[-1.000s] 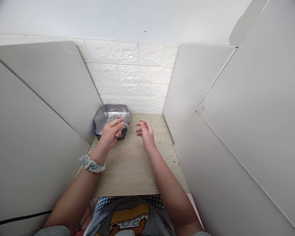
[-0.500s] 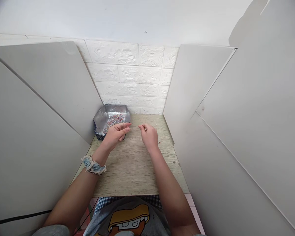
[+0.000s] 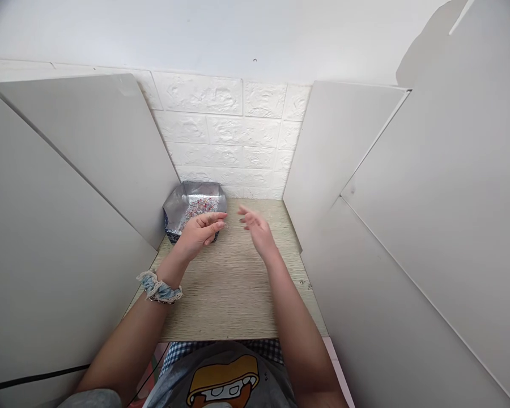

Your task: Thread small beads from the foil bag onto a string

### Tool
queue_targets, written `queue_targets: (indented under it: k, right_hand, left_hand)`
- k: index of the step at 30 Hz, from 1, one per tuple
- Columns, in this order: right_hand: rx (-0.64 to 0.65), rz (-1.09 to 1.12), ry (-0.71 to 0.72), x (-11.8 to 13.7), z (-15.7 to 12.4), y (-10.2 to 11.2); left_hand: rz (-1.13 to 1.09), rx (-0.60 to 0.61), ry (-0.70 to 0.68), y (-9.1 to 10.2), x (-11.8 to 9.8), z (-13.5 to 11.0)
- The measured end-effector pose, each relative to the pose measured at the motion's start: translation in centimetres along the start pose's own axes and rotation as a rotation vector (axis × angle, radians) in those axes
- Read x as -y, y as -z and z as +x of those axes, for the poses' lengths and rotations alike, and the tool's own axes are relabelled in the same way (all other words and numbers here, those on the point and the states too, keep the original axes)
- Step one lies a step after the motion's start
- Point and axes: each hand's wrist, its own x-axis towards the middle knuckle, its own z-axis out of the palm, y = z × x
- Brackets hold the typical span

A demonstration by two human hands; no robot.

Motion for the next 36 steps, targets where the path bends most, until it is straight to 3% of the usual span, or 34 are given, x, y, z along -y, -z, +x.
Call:
queue_targets:
  k: [1,3,9,14,20,24,26,31,33,36]
  right_hand:
    - [0.1,0.028,-0.02,0.3,-0.3,-0.5]
    - [0.159,0.021,-0.06,0.6,-0.6,-1.3]
    - [0.025,-0.067,-0.105,0.8,-0.5,-0.8]
    - [-0.281,-0.012,-0.11,0.1,0.3,1.3]
    - [-0.61,0.407,-0.068,-0.8,0.9,3.2]
    - [-0.718,0.307,-0.037,-0.9,0.8,2.7]
    - [-0.674,0.118,-0.065,-1.0,0.8,2.2]
    - [-0.405,-0.365,-0.1,-1.3,0.6,1.1]
    - [-0.332,-0.412,-0.029,-1.0,0.4,0.7]
    - [-0.098,-0.25,0.004,-0.5,0.0,-0.2]
  left_hand:
    - [0.022,-0.002,0.0,0.0,0.1,0.1]
    - [0.051,-0.021,0.003,0.0,0.3,0.2]
    - [0.092,-0.043,0.038,0.0,0.5,0.3]
    - [-0.011,-0.113,0.016,0.5,0.5,0.5]
    - [-0.048,-0.207,-0.015,1.3,0.0,0.7]
    - [-0.026,-0.238,-0.029,1.6,-0.3,0.7]
    - [0.001,-0.226,-0.012,1.5,-0.3,0.7]
    - [0.058,-0.189,0.033,1.0,0.0,0.7]
    - [0.063,-0.179,0.032,0.9,0.0,0.7]
    - [0.085,-0.16,0.034,0.8,-0.1,0.5]
